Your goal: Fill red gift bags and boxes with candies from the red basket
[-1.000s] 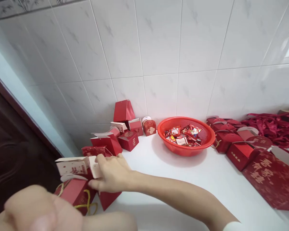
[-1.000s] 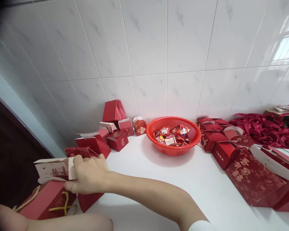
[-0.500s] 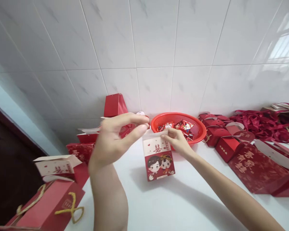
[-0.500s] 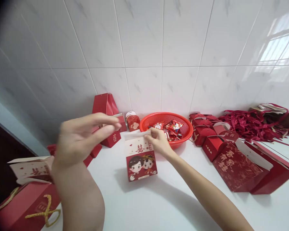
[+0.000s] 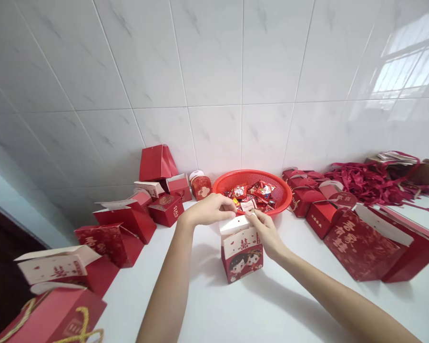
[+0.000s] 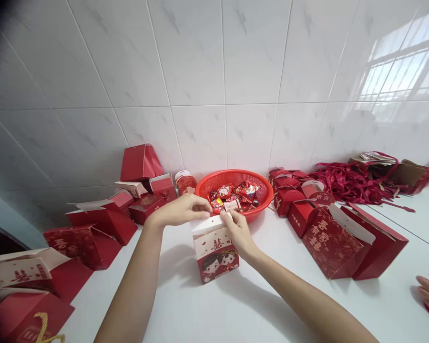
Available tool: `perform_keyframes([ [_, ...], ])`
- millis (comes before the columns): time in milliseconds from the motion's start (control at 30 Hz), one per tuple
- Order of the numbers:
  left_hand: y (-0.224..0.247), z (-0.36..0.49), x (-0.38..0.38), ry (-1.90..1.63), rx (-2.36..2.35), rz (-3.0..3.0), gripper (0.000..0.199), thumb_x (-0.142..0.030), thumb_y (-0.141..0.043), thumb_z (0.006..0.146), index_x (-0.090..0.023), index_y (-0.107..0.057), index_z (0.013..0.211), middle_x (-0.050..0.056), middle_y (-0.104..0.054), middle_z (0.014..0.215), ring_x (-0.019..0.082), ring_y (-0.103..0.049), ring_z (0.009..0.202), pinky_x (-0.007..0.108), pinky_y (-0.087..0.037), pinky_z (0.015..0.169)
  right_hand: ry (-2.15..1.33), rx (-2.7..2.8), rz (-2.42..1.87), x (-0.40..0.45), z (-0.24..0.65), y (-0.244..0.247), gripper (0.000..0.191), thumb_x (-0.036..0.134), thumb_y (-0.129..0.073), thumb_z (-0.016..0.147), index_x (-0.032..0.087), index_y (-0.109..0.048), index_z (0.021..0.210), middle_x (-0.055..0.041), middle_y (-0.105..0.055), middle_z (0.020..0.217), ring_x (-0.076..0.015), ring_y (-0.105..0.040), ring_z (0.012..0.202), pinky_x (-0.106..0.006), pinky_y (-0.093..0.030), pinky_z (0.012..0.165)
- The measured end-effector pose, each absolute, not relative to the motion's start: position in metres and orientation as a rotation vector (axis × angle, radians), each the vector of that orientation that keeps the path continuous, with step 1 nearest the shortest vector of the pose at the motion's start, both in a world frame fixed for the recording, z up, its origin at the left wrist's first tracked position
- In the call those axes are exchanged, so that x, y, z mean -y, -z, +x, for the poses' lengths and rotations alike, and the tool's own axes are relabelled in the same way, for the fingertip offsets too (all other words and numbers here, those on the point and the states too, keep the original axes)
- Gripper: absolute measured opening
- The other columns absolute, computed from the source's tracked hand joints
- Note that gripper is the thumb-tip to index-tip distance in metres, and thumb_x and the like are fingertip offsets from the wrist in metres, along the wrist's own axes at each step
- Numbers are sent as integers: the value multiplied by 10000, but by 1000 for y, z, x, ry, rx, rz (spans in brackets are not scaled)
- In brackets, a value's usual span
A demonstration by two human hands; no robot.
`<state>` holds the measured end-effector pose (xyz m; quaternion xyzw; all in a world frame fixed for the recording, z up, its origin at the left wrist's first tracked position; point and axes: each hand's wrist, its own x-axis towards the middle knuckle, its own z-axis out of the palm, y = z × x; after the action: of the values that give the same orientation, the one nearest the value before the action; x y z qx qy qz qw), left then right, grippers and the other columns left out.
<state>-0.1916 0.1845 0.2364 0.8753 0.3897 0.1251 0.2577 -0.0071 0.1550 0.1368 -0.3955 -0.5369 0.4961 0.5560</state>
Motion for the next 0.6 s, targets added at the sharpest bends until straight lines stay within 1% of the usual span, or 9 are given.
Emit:
perform_keyframes([
  [67, -234, -192, -186, -245, -1056, 2359, 238, -333, -551, 835, -163, -706, 895, 30, -719, 881, 170, -612, 772, 248, -418, 637, -1118, 1285, -949, -152, -7, -135, 394, 573, -595, 822, 209, -509, 698, 25, -511, 631, -146, -464, 590, -260, -393, 550],
  [167, -234, -192, -187, -189, -1055, 2359, 261, -354, -538, 853, -167, -709, 917, 30, -713, 897, 164, -598, 769, 242, -404, 623, -957, 1389, -914, -158, 3, -147, 328, 508, -526, 885, 204, -576, 772, -6, -608, 737, -169, -555, 695, -279, -461, 663],
  [233, -234, -192, -187, -188, -1039, 2353, 278, -382, -537, 869, -168, -707, 920, 29, -707, 900, 160, -592, 770, 241, -398, 622, -807, 1480, -893, -175, 16, -162, 294, 473, -521, 896, 203, -583, 797, -22, -644, 782, -176, -591, 747, -294, -477, 721],
  [300, -235, -192, -186, -181, -1001, 2344, 295, -411, -540, 881, -169, -705, 918, 30, -702, 903, 159, -592, 775, 242, -397, 623, -598, 1628, -957, -202, 31, -174, 255, 435, -545, 878, 202, -583, 783, -26, -643, 765, -175, -590, 733, -294, -466, 703],
  [367, -235, -192, -186, -179, -951, 2333, 322, -447, -548, 892, -173, -708, 948, 36, -704, 928, 167, -604, 804, 244, -414, 642, -511, 1898, -1083, -234, 44, -178, 219, 394, -548, 858, 199, -609, 779, -38, -667, 774, -181, -602, 730, -302, -463, 701],
  [433, -235, -193, -187, -187, -896, 2294, 364, -484, -555, 902, -178, -707, 1026, 49, -710, 987, 183, -625, 870, 253, -451, 700, -550, 2217, -1265, -262, 52, -173, 191, 399, -652, 775, 208, -650, 794, -40, -691, 772, -184, -617, 700, -293, -464, 662],
  [500, -235, -195, -187, -216, -866, 2241, 403, -509, -557, 912, -186, -694, 1110, 63, -710, 1075, 201, -636, 965, 270, -477, 789, -596, 2335, -1312, -281, 54, -162, 240, 339, -815, 579, 230, -681, 746, -15, -694, 704, -176, -616, 613, -274, -464, 589],
  [567, -235, -196, -188, -266, -857, 2207, 416, -515, -550, 926, -202, -682, 1167, 65, -697, 1167, 210, -625, 1064, 287, -473, 881, -579, 2338, -1286, -292, 51, -149, 292, 271, -868, 460, 252, -687, 689, 20, -676, 638, -164, -603, 545, -265, -469, 547],
  [600, -235, -196, -189, -296, -860, 2194, 414, -513, -548, 931, -210, -678, 1182, 62, -690, 1197, 211, -616, 1099, 293, -466, 912, -543, 2306, -1260, -295, 48, -143, 289, 251, -871, 450, 257, -688, 675, 28, -672, 626, -162, -602, 536, -266, -477, 549],
])
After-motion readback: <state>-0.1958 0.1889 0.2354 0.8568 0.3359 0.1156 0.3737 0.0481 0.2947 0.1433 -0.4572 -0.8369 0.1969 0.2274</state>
